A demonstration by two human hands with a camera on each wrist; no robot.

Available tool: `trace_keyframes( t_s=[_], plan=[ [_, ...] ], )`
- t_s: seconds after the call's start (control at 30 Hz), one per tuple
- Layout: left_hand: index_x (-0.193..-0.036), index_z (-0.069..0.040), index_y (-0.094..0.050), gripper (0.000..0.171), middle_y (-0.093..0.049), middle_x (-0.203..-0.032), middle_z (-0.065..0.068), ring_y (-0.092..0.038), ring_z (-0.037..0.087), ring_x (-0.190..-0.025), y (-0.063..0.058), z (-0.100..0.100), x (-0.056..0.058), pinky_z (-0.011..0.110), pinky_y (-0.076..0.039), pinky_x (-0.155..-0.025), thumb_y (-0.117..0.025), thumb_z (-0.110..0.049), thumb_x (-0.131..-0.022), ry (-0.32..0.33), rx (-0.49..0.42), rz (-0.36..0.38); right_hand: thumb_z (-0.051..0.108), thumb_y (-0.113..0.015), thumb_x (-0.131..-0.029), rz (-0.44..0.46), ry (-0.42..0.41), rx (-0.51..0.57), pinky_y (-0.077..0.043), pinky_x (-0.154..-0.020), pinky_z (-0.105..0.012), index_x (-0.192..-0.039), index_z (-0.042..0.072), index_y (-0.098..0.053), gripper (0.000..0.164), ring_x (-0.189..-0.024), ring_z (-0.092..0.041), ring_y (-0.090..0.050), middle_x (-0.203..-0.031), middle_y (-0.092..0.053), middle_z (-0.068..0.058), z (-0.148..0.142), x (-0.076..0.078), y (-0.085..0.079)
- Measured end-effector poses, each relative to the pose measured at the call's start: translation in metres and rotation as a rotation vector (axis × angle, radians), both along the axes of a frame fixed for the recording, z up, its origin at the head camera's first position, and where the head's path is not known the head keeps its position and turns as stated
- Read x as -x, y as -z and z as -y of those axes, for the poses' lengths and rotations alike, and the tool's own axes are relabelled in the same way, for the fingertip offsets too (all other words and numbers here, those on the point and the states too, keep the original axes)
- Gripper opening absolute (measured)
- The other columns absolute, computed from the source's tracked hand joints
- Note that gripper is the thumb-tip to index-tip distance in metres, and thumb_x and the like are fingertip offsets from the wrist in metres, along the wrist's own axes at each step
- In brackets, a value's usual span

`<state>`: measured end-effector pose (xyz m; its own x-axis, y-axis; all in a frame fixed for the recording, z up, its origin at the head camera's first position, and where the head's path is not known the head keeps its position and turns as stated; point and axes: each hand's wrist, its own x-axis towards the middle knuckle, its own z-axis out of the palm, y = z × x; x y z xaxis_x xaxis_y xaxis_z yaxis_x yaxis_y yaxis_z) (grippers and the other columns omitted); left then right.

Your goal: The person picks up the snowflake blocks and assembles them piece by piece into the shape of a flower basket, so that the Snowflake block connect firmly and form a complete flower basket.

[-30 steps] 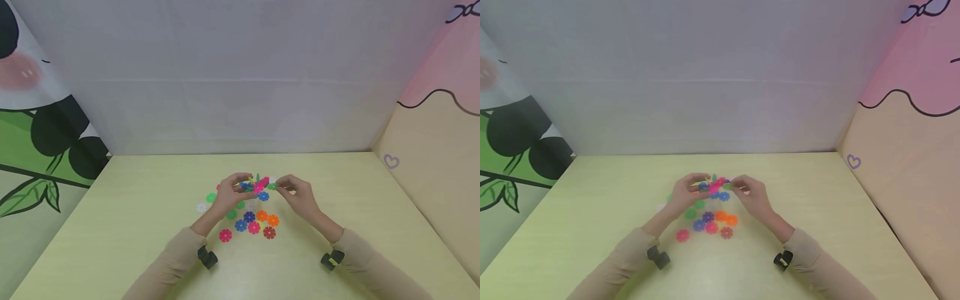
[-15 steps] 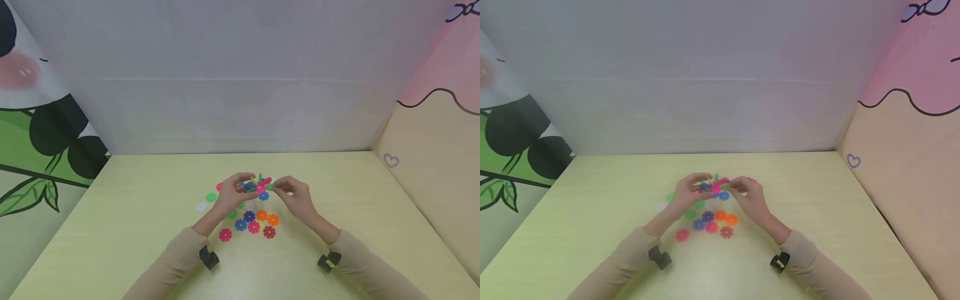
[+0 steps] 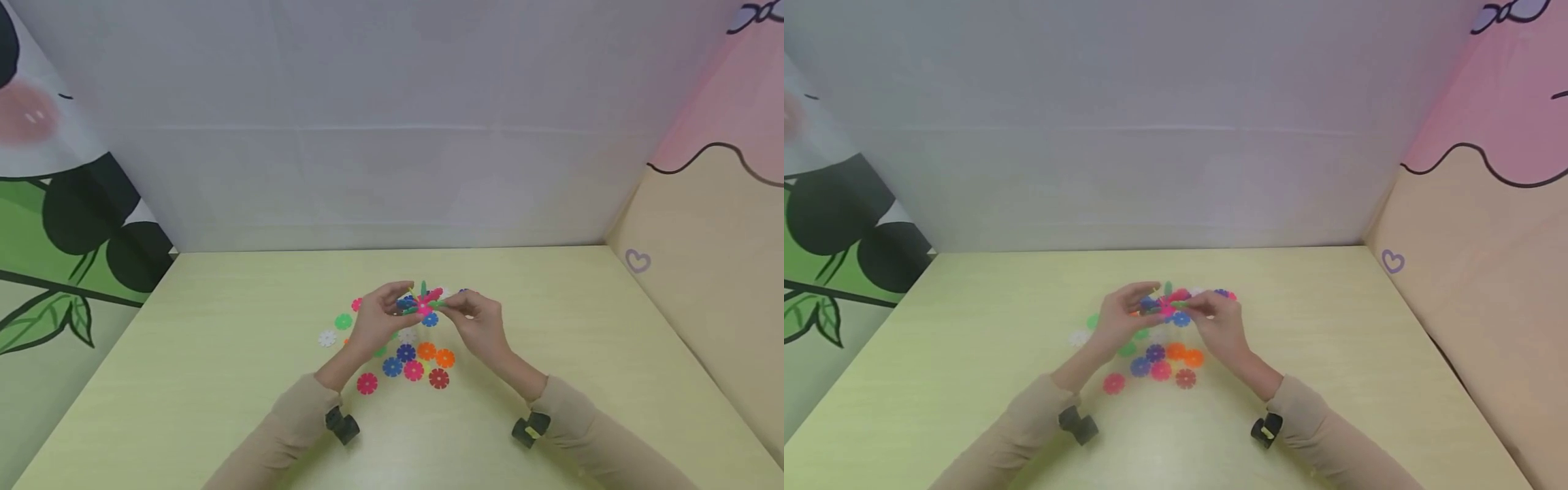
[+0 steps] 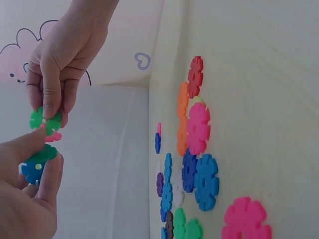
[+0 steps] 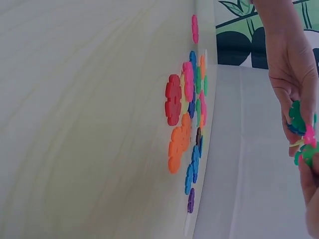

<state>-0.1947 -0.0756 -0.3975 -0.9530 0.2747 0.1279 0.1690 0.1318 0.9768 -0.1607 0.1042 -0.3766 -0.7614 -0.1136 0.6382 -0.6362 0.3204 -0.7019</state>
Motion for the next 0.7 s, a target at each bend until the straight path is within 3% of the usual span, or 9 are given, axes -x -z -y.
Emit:
trace_keyframes(
  t_s=[0.13,0.27,0.43,0.57,0.7],
  plan=[
    [-0.122,-0.013,-0.056,0.051,-0.053,-0.128,0.007,-0.058,0.029,-0.103,-0.002,0.004,0.0,0.034,-0.054,-0.074,-0.075,-0.013,-0.074,0.014,0.046,-0.021,-0.016,-0.066,-0.07,0.017,-0.039,-0.046,-0.054,-0.065,-0.025,-0.081,-0.008,-0.061,0.015,-0.069,-0.029,-0.064,-0.076,-0.065,-0.018,-0.001,0.001,-0.002],
    [-0.122,-0.01,-0.056,0.051,-0.052,-0.127,0.01,-0.061,0.029,-0.093,0.002,0.012,0.006,0.029,-0.054,-0.067,-0.074,-0.009,-0.075,0.035,0.023,-0.008,-0.01,-0.068,-0.073,0.106,-0.087,-0.074,-0.055,-0.069,-0.03,-0.089,-0.006,-0.061,0.018,-0.077,-0.027,-0.064,-0.085,-0.065,-0.017,-0.013,0.008,0.001],
    [-0.121,-0.007,-0.055,0.05,-0.053,-0.126,0.011,-0.061,0.027,-0.094,0.004,0.027,0.01,0.027,-0.054,-0.068,-0.073,-0.005,-0.074,-0.003,-0.022,0.006,0.003,-0.068,-0.079,0.258,-0.006,-0.145,-0.053,-0.075,-0.029,-0.103,-0.002,-0.06,0.025,-0.088,-0.025,-0.061,-0.097,-0.063,-0.014,-0.051,0.043,0.019],
    [-0.12,-0.008,-0.055,0.05,-0.052,-0.126,0.011,-0.061,0.025,-0.095,0.006,0.036,0.009,0.027,-0.054,-0.071,-0.074,-0.007,-0.074,-0.02,0.001,0.014,0.008,-0.065,-0.082,0.411,0.094,-0.319,-0.052,-0.078,-0.039,-0.111,-0.004,-0.057,0.031,-0.093,-0.03,-0.06,-0.104,-0.061,-0.02,-0.083,0.07,0.032],
    [-0.12,-0.009,-0.056,0.05,-0.052,-0.126,0.01,-0.061,0.024,-0.097,0.008,0.04,0.008,0.028,-0.054,-0.072,-0.074,-0.009,-0.074,-0.029,0.037,0.016,0.006,-0.065,-0.081,0.529,0.075,-0.448,-0.049,-0.079,-0.044,-0.114,-0.01,-0.054,0.038,-0.094,-0.036,-0.058,-0.105,-0.058,-0.027,-0.103,0.088,0.048]
  ],
)
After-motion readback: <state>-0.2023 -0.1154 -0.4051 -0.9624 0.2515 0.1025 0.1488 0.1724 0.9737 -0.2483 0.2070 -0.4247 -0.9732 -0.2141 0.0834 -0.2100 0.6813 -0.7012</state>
